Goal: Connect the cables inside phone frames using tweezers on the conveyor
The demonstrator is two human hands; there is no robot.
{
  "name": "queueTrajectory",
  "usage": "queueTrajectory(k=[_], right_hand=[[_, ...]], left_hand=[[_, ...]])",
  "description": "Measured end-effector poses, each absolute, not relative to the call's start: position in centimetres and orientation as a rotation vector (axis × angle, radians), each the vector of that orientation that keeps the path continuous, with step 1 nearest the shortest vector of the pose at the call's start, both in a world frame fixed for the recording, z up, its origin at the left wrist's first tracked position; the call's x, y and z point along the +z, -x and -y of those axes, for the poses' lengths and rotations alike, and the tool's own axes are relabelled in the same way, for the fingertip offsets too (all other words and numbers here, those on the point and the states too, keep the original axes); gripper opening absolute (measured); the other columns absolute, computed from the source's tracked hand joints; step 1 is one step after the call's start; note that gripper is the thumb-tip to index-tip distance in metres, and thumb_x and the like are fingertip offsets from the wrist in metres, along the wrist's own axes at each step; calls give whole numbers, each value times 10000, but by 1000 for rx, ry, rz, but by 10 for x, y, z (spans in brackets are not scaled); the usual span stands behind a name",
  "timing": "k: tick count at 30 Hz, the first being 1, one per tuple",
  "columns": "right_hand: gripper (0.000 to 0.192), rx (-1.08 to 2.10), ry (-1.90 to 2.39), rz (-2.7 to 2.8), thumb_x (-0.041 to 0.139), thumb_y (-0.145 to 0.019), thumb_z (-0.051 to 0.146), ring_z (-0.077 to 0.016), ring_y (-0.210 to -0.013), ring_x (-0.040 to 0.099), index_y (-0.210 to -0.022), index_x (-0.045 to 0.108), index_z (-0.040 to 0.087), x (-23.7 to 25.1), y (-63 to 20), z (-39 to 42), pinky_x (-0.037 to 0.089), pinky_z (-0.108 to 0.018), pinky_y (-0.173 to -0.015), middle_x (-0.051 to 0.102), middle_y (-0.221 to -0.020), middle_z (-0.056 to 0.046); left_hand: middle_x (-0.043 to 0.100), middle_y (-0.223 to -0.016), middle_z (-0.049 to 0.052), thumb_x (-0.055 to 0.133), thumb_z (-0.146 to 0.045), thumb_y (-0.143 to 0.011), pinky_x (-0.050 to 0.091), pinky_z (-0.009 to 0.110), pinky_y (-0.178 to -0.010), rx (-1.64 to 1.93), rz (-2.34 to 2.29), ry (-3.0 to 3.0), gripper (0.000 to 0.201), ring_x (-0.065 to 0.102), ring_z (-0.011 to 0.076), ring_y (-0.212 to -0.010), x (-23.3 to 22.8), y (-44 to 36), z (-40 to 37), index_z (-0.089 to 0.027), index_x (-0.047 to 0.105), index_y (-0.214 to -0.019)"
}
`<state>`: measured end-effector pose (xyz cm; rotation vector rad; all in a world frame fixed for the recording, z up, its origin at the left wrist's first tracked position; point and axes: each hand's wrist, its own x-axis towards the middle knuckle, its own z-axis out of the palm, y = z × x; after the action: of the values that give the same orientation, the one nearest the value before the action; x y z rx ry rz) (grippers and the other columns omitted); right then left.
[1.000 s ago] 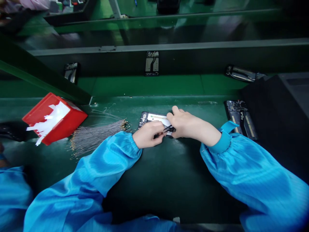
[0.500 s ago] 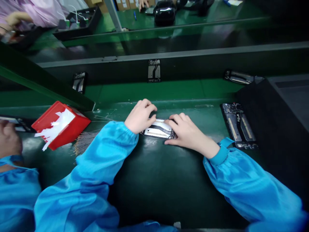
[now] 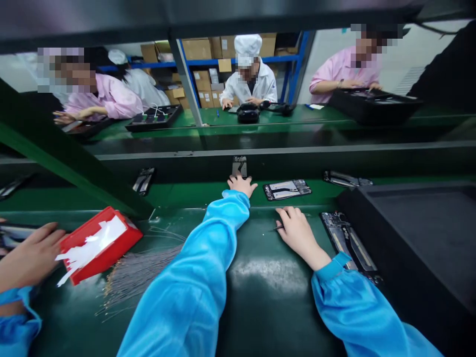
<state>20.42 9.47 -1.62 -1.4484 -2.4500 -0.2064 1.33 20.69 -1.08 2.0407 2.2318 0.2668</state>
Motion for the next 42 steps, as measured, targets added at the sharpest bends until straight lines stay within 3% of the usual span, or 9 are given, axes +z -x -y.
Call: queueTrajectory(k=[7, 11, 15, 18, 23, 29, 35, 39, 42], right_hand=[[219, -161, 1464, 2447, 427, -827, 209, -234, -837, 460, -976, 570, 136, -15, -206, -94, 391, -351, -714, 531, -916, -113], [283, -81, 1326, 2507, 444, -829, 240, -239, -875, 453, -1069, 542, 126, -12, -196, -87, 385, -361, -737, 529, -972, -127], [399, 15, 1006, 2654, 491, -812, 284, -250, -921, 436, -1185, 476, 141, -8, -175, -70, 370, -369, -750, 497, -1094, -142], [296, 43, 805, 2751, 519, -798, 261, -242, -869, 444, -1073, 548, 158, -6, -159, -56, 353, -356, -718, 538, -962, -118], [98, 35, 651, 2846, 526, -798, 237, -203, -759, 465, -846, 576, 168, -8, -139, -41, 315, -324, -671, 546, -792, -61], [98, 98, 647, 2875, 476, -824, 226, -186, -725, 487, -807, 551, 165, -8, -138, -37, 299, -312, -650, 561, -775, -54], [71, 213, 760, 2885, 466, -816, 207, -186, -717, 505, -795, 526, 175, -4, -160, -38, 319, -319, -668, 561, -751, -44], [78, 470, 848, 2691, 441, -820, 195, -194, -768, 489, -780, 508, 188, 7, -166, -39, 358, -328, -695, 523, -789, -52], [93, 749, 859, 2357, 401, -844, 208, -189, -868, 483, -818, 489, 197, 14, -161, -42, 393, -327, -748, 495, -877, -62]], left_hand=[[345, -1260, 136, 449, -392, -843, 393, 507, -808, 266, -2184, -2185, 290, 398, 325, -1086, 7, -8, -198, -253, 583, -1059], [339, -1279, 79, 488, -422, -819, 392, 481, -843, 223, -2007, -2365, 274, 359, 295, -1128, 15, 0, -125, -301, 571, -1051], [359, -1273, 84, 562, -352, -777, 363, 493, -888, 272, -1486, -2687, 293, 324, 293, -1173, 15, 16, -35, -306, 558, -1067], [380, -1271, 91, 547, -297, -789, 324, 491, -940, 350, -1415, -2690, 330, 323, 279, -1192, 17, 44, -1, -294, 531, -1119], [459, -1163, 116, 527, -217, -789, 374, 434, -915, 346, -1778, -2524, 158, 398, 251, -1123, 23, 100, -1, -170, 589, -927], [506, -1127, 99, 523, -131, -751, 361, 437, -902, 42, -1692, -2782, 89, 388, 272, -1140, 22, 106, -6, -156, 575, -819], [551, -1005, 83, 443, -125, -795, 402, 368, -843, 109, -1621, -2831, 108, 482, 223, -1004, 20, 85, -11, -140, 549, -805], [539, -901, 44, 383, -172, -847, 453, 267, -718, 321, -1568, -2694, 144, 533, 140, -788, 13, 53, -8, -155, 526, -850], [522, -903, 38, 347, -164, -867, 463, 243, -688, 411, -1506, -2660, 178, 535, 125, -756, 4, 32, -6, -169, 526, -857]])
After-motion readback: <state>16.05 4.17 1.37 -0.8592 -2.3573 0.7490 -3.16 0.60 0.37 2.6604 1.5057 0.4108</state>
